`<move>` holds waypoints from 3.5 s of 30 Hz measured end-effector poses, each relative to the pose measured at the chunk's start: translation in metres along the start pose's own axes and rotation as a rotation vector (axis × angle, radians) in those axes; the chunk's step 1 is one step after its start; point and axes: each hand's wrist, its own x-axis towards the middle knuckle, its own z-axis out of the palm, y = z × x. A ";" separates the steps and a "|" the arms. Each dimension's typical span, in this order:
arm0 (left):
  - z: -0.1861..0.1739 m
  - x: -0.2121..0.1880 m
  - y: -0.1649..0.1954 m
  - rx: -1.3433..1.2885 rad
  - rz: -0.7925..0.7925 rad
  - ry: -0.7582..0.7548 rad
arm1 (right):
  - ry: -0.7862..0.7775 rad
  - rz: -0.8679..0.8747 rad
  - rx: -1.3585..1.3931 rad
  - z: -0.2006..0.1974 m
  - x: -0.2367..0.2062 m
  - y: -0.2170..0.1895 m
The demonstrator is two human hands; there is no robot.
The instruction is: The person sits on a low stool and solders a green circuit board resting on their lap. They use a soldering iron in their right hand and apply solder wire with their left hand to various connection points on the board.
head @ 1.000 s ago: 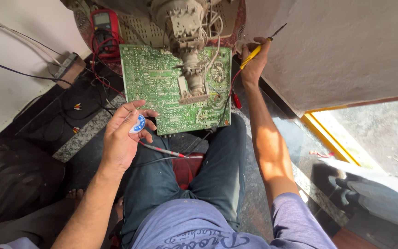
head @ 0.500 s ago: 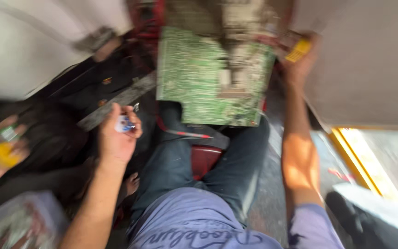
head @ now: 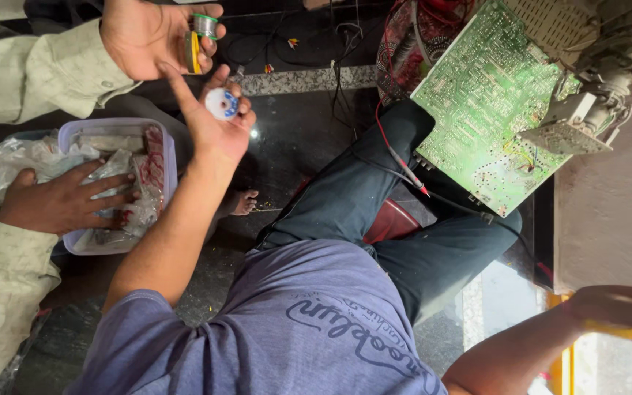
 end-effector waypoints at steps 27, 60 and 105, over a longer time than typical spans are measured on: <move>0.146 -0.125 -0.247 0.971 -0.489 -1.232 | -0.137 0.434 0.017 0.119 -0.091 -0.147; 0.239 -0.042 -0.398 0.584 -0.632 -1.086 | 0.219 0.604 -0.022 0.047 0.002 0.035; 0.238 -0.161 -0.381 1.090 -0.057 -1.571 | 0.042 0.744 -0.183 -0.001 -0.054 -0.101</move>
